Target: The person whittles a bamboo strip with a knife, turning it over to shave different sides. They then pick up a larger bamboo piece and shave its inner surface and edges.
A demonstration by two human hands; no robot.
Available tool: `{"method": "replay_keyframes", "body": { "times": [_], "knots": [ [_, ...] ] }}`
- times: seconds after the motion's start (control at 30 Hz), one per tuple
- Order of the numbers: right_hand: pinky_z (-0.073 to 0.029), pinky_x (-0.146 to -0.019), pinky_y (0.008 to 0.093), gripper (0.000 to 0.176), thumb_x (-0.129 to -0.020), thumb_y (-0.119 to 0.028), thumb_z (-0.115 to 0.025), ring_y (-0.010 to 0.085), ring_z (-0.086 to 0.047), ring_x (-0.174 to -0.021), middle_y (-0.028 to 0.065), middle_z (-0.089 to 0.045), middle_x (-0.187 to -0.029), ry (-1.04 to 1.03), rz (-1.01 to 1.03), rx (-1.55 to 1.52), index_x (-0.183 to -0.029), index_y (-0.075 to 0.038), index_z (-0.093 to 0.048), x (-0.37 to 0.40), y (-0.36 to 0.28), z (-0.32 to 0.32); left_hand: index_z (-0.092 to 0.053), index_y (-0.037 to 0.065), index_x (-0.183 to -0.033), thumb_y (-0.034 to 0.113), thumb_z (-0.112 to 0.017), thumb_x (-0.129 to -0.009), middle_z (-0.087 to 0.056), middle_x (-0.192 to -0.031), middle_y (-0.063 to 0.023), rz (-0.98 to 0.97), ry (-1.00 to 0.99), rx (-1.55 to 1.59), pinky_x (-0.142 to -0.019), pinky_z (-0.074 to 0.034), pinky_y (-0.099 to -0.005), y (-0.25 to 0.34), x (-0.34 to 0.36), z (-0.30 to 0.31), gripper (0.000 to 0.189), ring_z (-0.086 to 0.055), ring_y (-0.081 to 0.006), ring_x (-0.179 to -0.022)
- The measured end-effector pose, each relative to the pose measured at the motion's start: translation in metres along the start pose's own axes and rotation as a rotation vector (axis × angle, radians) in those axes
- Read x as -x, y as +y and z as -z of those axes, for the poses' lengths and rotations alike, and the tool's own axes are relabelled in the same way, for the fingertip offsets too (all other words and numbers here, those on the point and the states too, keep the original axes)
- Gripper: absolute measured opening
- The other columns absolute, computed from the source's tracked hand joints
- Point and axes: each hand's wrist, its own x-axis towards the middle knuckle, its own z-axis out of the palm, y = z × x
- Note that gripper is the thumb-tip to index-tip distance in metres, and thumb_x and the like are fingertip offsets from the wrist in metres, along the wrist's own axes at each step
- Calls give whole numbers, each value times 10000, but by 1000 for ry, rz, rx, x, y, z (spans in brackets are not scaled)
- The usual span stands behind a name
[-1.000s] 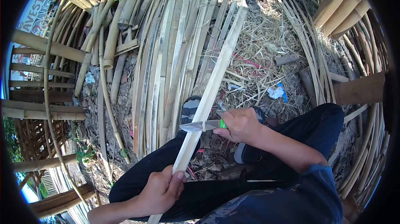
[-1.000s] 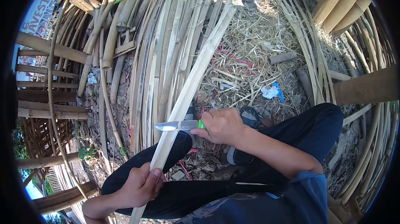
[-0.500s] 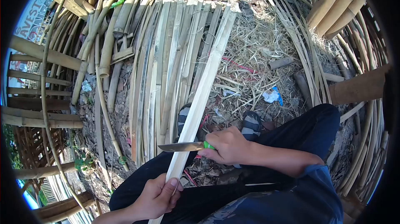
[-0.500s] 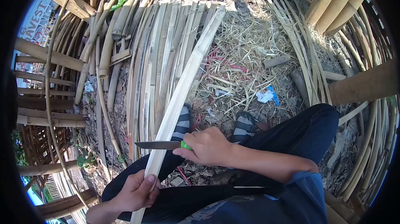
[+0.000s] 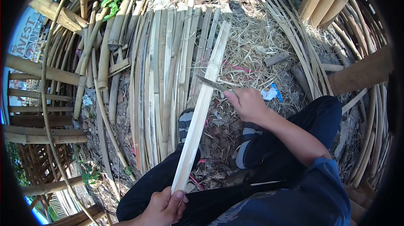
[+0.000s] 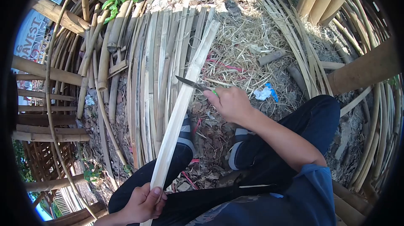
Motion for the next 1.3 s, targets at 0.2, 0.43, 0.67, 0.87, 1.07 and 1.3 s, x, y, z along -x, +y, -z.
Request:
{"method": "replay_keyframes", "body": {
  "times": [0.2, 0.43, 0.67, 0.87, 1.07, 1.3],
  "knots": [
    [-471, -444, 464, 529, -989, -436, -526, 370, -586, -465, 174, -549, -517, -131, 138, -355, -652, -30, -566, 18, -53, -7, -498, 27, -1009, 298, -370, -1080, -458, -633, -30, 26, -65, 86, -396, -346, -244, 4, -9, 7, 308, -408, -87, -458],
    [-432, -370, 393, 509, -893, -515, -633, 247, -568, -401, 76, -532, -492, 2, 402, -167, -647, -78, -547, 26, -48, -20, -492, 37, -1008, 307, -375, -1078, -448, -641, -28, 29, -60, 11, -393, -333, -241, 10, -8, 2, 302, -395, -87, -454],
    [-428, -360, 372, 470, -885, -491, -654, 249, -583, -413, 76, -562, -517, 112, 251, -29, -670, -81, -576, 11, -12, -16, -496, 39, -1007, 302, -381, -1076, -452, -634, -27, -12, -44, 29, -392, -338, -237, 10, -2, 4, 296, -398, -86, -446],
    [-449, -382, 390, 494, -915, -508, -610, 274, -601, -437, 104, -593, -548, 95, 302, 67, -681, -73, -613, 1, 0, -14, -502, 35, -998, 302, -382, -1076, -457, -624, -29, -27, -30, 26, -389, -337, -237, 8, -6, 5, 303, -395, -88, -432],
    [-477, -459, 451, 525, -980, -465, -520, 351, -605, -485, 151, -587, -540, 146, -56, -3, -682, -42, -611, -11, 28, -4, -510, 32, -995, 308, -384, -1076, -449, -607, -29, -79, -19, 2, -379, -322, -237, -8, -6, 12, 313, -385, -84, -428],
    [-458, -450, 437, 450, -978, -385, -549, 342, -584, -487, 141, -551, -553, -78, 223, -232, -701, -30, -560, 23, -60, -12, -522, 27, -980, 318, -386, -1075, -433, -611, -36, 37, -38, 133, -373, -295, -241, 10, -12, 11, 335, -365, -97, -427]
  ]
}}
